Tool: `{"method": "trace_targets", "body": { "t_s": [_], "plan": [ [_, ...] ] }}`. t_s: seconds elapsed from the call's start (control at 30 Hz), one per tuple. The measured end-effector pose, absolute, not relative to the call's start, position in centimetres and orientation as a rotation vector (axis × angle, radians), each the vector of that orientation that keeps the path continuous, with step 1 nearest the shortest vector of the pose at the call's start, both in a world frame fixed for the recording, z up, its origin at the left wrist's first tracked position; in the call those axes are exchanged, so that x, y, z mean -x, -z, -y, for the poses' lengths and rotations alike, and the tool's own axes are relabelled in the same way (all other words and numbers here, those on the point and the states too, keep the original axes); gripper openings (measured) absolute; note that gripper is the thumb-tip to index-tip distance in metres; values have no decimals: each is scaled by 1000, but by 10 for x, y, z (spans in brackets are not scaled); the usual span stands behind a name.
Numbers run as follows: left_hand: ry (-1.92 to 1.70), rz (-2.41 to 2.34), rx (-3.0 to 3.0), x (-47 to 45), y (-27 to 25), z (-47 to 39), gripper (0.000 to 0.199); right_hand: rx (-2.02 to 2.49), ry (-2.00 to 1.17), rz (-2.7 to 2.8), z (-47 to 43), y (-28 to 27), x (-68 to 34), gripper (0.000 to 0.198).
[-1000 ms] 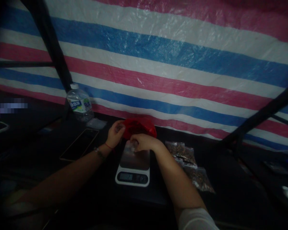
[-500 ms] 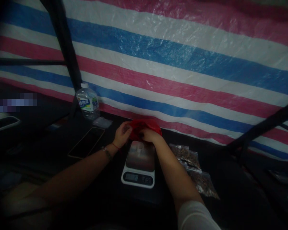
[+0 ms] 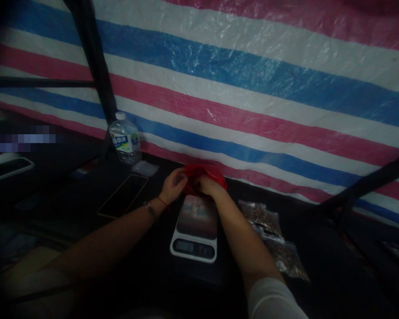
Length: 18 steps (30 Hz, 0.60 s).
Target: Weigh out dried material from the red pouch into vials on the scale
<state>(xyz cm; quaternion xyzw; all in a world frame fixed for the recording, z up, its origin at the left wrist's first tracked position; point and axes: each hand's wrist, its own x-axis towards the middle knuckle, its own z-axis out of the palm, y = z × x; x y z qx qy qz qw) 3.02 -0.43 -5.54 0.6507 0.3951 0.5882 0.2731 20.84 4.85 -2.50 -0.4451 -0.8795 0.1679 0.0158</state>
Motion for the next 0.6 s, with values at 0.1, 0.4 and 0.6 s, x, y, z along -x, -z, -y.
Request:
{"method": "trace_targets", "body": {
  "t_s": [0.1,0.4,0.6],
  "plan": [
    [-1370,-993,-1991,-21,46,7,35,1368,-482,2748,-48,24,-209,24],
    [-641,-709,-2473,0,20,7,32,1400,-422,2678,-43,23,-214,25],
    [-777,-573,-2546,-16,19,17,58,1341,-453,2627,-33,16,-218,25]
  ]
}}
